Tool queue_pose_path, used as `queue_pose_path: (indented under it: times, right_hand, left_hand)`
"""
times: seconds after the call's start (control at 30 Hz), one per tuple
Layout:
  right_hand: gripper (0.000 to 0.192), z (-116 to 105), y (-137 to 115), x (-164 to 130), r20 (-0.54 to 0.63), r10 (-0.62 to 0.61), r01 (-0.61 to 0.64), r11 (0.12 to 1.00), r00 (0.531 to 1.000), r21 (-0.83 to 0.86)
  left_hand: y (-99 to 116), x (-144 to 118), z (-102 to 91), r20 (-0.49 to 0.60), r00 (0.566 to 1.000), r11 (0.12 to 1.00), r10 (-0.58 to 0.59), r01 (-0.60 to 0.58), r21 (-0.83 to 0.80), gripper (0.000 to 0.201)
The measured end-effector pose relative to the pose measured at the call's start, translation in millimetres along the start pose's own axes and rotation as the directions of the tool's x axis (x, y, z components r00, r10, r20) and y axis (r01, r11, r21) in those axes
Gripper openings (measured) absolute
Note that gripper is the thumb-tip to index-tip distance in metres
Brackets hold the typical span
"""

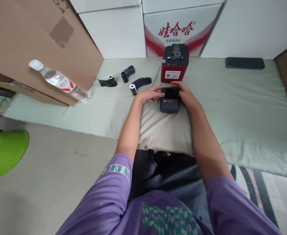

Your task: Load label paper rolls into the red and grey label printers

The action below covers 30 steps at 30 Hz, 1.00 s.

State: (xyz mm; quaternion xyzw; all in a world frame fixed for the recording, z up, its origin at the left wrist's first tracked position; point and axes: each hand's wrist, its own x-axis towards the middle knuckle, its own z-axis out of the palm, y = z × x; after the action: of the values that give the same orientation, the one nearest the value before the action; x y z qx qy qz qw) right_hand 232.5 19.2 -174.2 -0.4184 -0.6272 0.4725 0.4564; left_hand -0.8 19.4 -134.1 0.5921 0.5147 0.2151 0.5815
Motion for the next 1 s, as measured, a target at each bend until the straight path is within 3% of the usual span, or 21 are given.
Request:
queue_pose_path:
  times: [0.1,0.23,0.33,0.43,0.53,0.63,0.73,0.83,1.0]
  right_hand:
    - [0.026,-0.4,-5.2,2.5,-0.196,-0.013,-0.002,0.997,0.981,-0.077]
    - [0.027,-1.5,-29.1,-23.5,-0.443,-0.118,-0.037,0.944,0.889,-0.328]
    - [0.051,18.8,-42.4,-60.8,-0.472,-0.11,-0.153,0.862,0.875,-0.484]
    - [0.088,60.7,-45.3,-88.0,-0.469,-0.041,-0.265,0.78,0.882,-0.567]
    - [0.118,100.3,-44.9,-92.7,-0.513,-0.005,-0.37,0.687,0.858,-0.625]
    - [0.129,116.0,-45.1,-86.3,-0.571,0.002,-0.45,0.619,0.821,-0.644]
    - [0.126,102.7,-44.0,-81.9,-0.572,-0.022,-0.429,0.637,0.82,-0.641]
    - [0.129,64.0,-43.9,-75.1,-0.607,-0.024,-0.444,0.658,0.795,-0.608]
    - [0.127,-18.2,-52.4,-32.0,-0.749,0.005,-0.586,0.625,0.663,-0.515]
  left_hand:
    - [1.7,-3.7,2.1,-0.013,1.0,1.0,0.014,-0.015,-0.015,0.058]
    - [2.0,-3.7,1.5,-0.013,1.0,0.999,0.001,-0.002,-0.032,0.067]
    - [-0.7,-0.1,0.3,-0.013,1.0,0.999,-0.003,0.002,-0.048,0.063]
    - [-3.5,3.1,0.2,-0.002,1.0,0.996,0.017,-0.017,-0.082,0.054]
    - [-3.1,3.0,1.4,-0.007,1.0,0.995,0.021,-0.021,-0.101,0.051]
    - [-0.3,0.3,2.8,-0.014,1.0,0.995,0.013,-0.015,-0.1,0.044]
    - [1.3,-2.1,3.7,0.004,1.0,0.993,0.031,-0.03,-0.116,0.041]
    - [-0.3,-2.5,2.8,0.024,0.997,0.98,0.068,-0.063,-0.189,0.041]
    - [-7.8,2.3,-3.7,0.099,0.985,0.904,0.141,-0.087,-0.419,0.034]
